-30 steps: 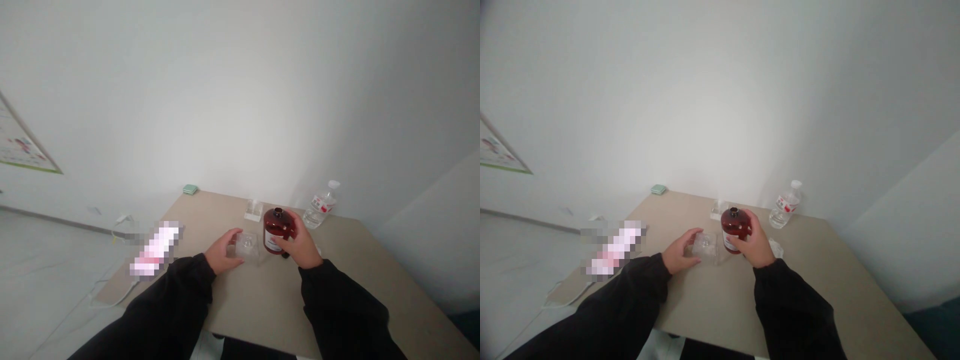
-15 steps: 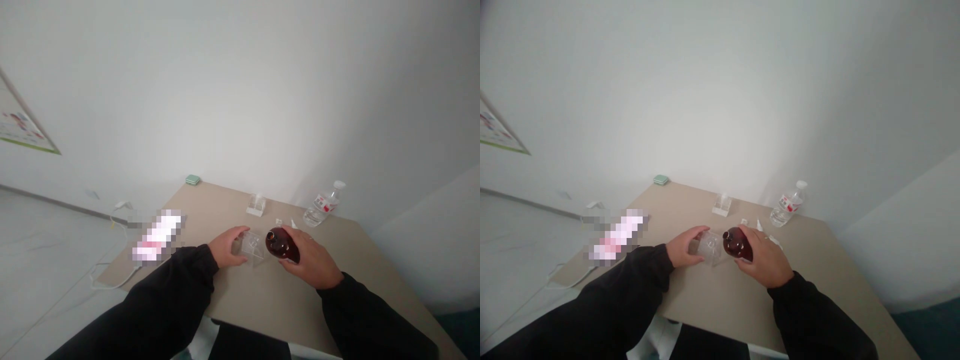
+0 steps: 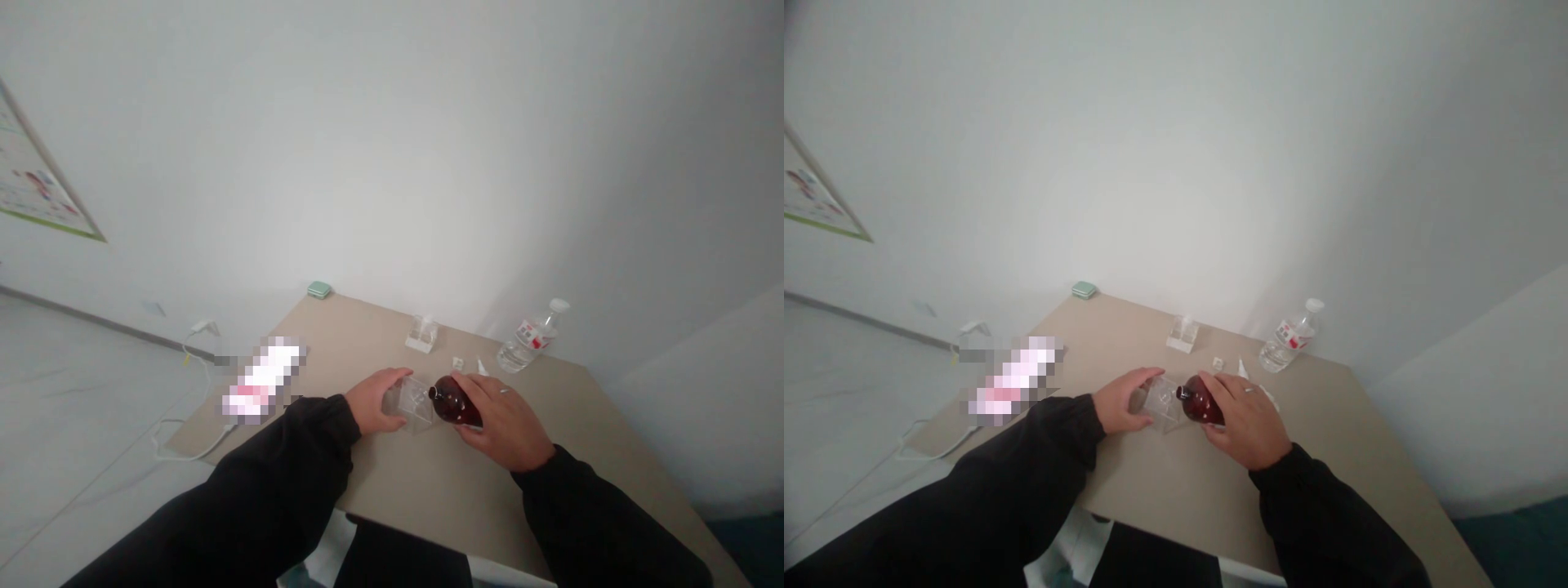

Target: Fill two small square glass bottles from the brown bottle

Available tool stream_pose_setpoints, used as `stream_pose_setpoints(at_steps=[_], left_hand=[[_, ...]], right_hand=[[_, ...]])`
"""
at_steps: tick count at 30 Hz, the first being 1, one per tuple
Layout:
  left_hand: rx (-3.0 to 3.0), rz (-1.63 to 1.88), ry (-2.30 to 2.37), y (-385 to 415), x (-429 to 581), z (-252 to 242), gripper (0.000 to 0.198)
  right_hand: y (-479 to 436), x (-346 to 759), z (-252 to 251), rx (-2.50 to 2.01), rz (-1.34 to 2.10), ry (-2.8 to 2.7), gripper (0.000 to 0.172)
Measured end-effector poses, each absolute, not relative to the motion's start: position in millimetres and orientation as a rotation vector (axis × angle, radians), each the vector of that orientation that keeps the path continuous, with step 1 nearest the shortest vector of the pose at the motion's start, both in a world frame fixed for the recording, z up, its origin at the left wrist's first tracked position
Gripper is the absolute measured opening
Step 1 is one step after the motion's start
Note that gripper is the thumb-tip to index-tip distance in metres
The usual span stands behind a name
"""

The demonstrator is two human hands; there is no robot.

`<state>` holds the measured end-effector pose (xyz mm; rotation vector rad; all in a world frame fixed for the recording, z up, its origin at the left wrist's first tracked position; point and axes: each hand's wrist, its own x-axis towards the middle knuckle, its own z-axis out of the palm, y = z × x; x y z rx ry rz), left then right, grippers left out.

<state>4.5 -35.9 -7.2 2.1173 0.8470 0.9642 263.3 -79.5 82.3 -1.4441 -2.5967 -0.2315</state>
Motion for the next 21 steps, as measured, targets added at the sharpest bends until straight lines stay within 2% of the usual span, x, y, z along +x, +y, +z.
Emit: stream_pose_setpoints(at_steps=[21], left_hand=[[2.18,0.971,0.84,-35.1,4.6,-7.0,0.085]], right_hand=[[-88.4,250.9,93.1,-1.49,-0.439,-2.603,0.068]])
